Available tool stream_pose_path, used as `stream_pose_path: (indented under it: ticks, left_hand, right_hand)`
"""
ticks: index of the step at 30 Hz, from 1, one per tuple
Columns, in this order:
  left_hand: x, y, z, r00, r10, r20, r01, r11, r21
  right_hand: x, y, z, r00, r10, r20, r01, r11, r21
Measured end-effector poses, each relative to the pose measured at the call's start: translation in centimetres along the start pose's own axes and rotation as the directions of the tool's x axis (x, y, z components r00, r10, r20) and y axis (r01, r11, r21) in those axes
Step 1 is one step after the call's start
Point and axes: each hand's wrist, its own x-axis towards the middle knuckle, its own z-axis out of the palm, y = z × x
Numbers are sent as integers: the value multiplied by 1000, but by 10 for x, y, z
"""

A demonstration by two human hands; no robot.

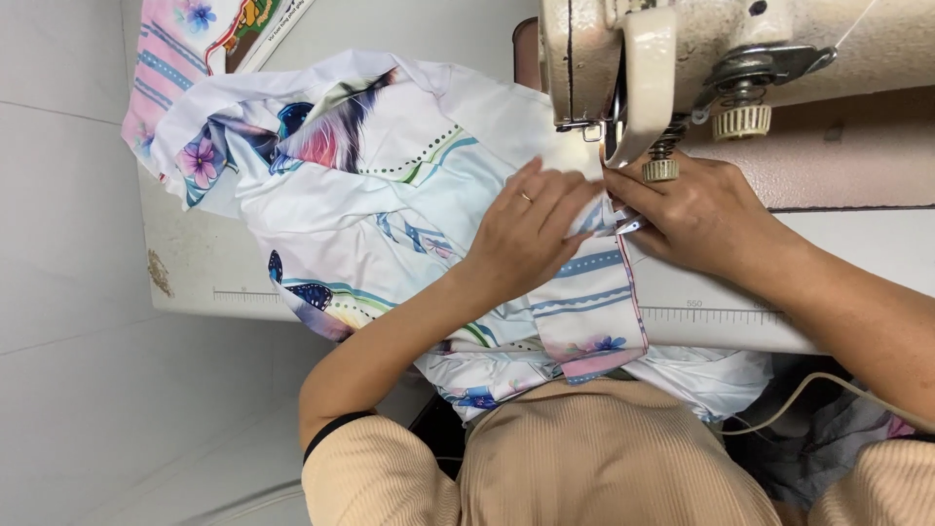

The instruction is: The person is sewing small pink labels onto various parts of a patterned garment using an industrial sewing machine.

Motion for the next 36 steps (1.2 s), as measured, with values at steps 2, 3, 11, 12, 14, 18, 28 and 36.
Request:
stream_pose_path:
  ticks: [2,3,11,12,14,18,28,36]
  left_hand:
    - [-5,-8,9,990,-76,120,85,994,-74]
    - [-5,-11,12,998,-45,53,52,991,-124]
    - [-12,-27,22,998,-42,-43,21,910,-414]
    - [-12,-27,22,1000,-7,-24,-2,927,-374]
    - [-10,-27,21,1000,31,0,-29,942,-335]
    - [-7,-24,19,996,91,-11,-92,979,-182]
    - [-18,-32,26,990,141,9,-140,988,-70]
    - [-20,-52,63,969,90,-230,-96,995,-15]
  right_hand:
    - [2,0,-4,999,-4,-54,5,1000,18]
    - [1,1,-3,1000,-3,-30,3,1000,20]
    - [-5,6,7,975,58,216,-64,998,22]
    - [-7,7,11,984,48,170,-52,998,18]
    - [-8,11,13,992,43,120,-45,999,14]
    - [-13,19,14,1000,-5,-4,5,977,211]
    - [-8,17,3,997,-72,26,69,991,117]
    - [28,0,-41,983,51,179,-73,990,118]
